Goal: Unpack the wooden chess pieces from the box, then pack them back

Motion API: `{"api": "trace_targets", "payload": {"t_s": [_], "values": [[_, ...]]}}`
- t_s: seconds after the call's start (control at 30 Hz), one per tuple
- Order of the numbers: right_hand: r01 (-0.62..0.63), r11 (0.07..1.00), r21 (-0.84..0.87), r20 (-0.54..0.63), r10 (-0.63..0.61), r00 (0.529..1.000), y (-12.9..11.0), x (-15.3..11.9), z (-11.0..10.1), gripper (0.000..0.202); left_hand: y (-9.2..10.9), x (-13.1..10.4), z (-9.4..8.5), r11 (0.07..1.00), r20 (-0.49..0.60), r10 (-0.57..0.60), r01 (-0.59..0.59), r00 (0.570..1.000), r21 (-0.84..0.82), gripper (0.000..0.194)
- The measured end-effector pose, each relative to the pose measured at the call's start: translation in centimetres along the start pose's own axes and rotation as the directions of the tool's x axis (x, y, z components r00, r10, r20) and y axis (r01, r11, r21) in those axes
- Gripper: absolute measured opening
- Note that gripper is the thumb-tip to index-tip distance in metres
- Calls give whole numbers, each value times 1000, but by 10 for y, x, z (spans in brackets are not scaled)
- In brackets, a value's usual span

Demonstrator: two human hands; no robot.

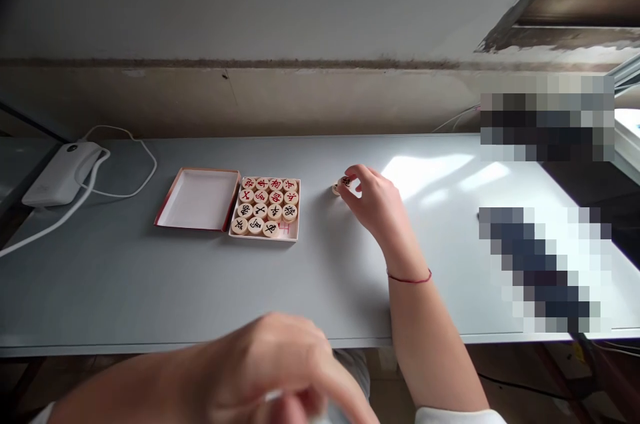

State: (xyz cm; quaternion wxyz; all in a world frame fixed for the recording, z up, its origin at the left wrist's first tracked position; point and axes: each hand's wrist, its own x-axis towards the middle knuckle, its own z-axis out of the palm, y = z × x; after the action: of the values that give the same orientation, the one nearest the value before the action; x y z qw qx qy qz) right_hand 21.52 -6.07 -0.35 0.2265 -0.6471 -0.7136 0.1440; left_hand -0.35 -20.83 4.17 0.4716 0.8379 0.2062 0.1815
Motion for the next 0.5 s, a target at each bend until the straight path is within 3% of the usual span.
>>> {"api": "trace_targets", "payload": {"t_s": [0.03, 0.1, 0.2, 0.3, 0.37, 0.5], "values": [[16, 1000, 6, 6, -16, 1000, 0, 1, 3, 20, -9, 12, -11, 999, -28, 35, -35, 999, -1, 40], [38, 999, 7, 38, -39, 999, 1, 3, 8, 16, -31, 25, -35, 982, -152, 34, -5, 988, 190, 35], [36, 999, -9, 68, -35, 997, 3, 5, 15, 14, -68, 20, -75, 840, -267, 25, 124, 963, 528, 24], [34, 999, -14, 39, -33, 999, -2, 4, 15, 12, -102, 6, -107, 672, -292, -71, 262, 954, 692, 62], [59, 997, 49, 9, -60, 998, -11, 0, 12, 13, -117, 0, -117, 618, -294, -166, 331, 941, 713, 86], [225, 939, 259, 74, -252, 965, -34, -11, 5, 17, -127, -1, -115, 617, -290, -234, 372, 928, 693, 91]]}}
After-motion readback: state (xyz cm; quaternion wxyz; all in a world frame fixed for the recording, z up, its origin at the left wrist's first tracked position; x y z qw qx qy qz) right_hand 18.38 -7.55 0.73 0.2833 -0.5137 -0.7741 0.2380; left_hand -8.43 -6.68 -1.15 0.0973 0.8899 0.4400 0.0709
